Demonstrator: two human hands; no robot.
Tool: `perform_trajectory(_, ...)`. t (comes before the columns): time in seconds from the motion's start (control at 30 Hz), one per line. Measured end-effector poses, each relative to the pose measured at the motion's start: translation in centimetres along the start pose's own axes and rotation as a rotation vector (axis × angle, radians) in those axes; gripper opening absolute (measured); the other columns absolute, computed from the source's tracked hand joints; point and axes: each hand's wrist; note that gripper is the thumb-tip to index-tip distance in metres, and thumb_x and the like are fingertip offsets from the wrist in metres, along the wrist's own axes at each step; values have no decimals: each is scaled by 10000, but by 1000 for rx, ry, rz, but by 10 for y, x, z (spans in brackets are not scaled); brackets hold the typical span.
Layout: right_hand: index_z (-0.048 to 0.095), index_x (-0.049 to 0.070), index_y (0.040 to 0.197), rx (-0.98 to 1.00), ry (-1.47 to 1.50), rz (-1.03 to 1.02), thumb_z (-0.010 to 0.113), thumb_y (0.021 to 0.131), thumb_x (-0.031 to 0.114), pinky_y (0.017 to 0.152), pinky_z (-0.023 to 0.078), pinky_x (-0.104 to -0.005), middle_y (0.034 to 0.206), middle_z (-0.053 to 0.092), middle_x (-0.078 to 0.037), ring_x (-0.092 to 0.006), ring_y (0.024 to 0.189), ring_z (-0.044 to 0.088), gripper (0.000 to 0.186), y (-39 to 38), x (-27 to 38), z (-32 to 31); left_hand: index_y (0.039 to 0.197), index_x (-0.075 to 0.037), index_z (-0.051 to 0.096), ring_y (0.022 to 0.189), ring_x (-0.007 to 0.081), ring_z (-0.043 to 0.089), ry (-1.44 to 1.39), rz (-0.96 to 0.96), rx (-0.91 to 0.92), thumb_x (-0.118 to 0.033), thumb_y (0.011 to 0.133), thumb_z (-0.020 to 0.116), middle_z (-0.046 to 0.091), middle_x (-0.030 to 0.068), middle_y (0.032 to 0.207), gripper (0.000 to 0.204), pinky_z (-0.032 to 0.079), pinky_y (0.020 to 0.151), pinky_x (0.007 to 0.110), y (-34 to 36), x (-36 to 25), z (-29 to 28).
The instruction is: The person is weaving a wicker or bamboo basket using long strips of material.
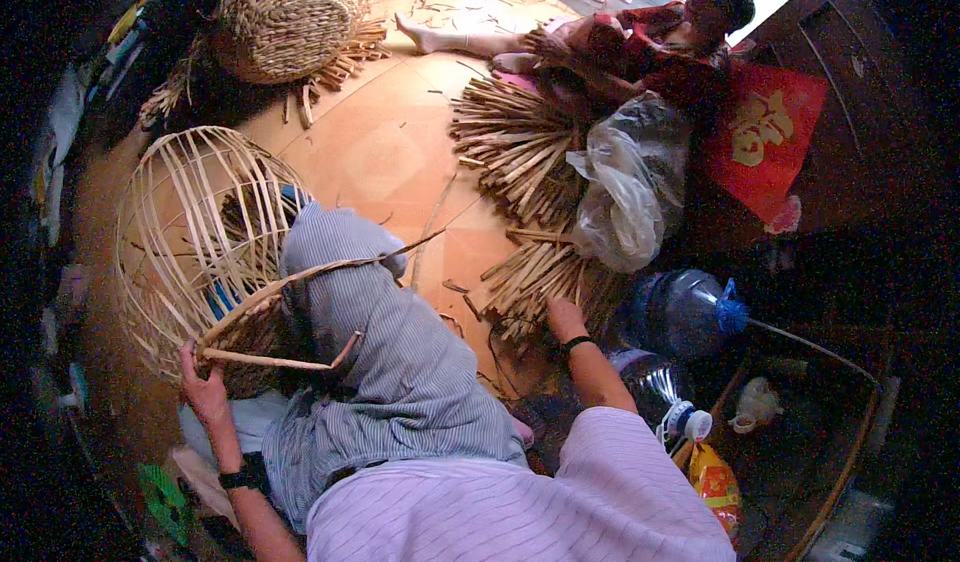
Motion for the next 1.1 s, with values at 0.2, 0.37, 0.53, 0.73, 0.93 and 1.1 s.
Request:
perform_trajectory(0.2,645,93,1033,-23,-150,-225,571,900,116,738,580,-498,914,687,-182,-396,883,714,154,-7,-11,-16,1341,-61,602,1169,335,646,-2,13,-19,27,780,796,690,175,1242,600,473,1037,399,-2,2,-3)
perform_trajectory(0.37,647,87,975,-153,-34,-294,590,877,110,692,560,-507,871,666,-177,-394,823,702,115,10,-19,-18,1344,-56,602,1168,333,647,-20,-37,-7,63,776,762,686,181,1248,602,472,1040,389,-1,-19,-2)
perform_trajectory(0.53,674,55,913,-157,104,-190,610,900,198,649,538,-495,795,661,-194,-383,759,686,157,25,11,-20,1335,-54,607,1145,311,657,23,41,-23,84,773,727,687,175,1257,591,493,1007,384,-4,-3,1)
perform_trajectory(0.73,646,55,866,-319,144,-355,632,871,203,642,516,-499,781,665,-162,-382,752,679,149,28,100,-27,1305,-40,624,1106,260,674,-155,-78,59,33,799,748,698,142,1215,525,523,972,373,-8,4,2)
perform_trajectory(0.93,567,47,915,-146,245,-592,664,768,137,660,516,-487,815,625,-217,-420,806,666,198,24,141,-47,1292,-99,649,1117,344,678,-21,-9,-16,-21,745,833,714,173,1193,582,525,946,420,-3,-27,-8)
perform_trajectory(1.1,608,53,914,-92,104,-507,556,922,179,682,524,-481,816,650,-196,-392,800,663,137,40,108,-93,1277,-87,648,1126,344,677,-4,-33,6,-6,737,832,715,169,1202,576,525,958,412,-4,-45,-4)
Point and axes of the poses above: each hand's wrist, its own y-axis towards the middle knuckle, its own z-axis out of the palm, x = y × z
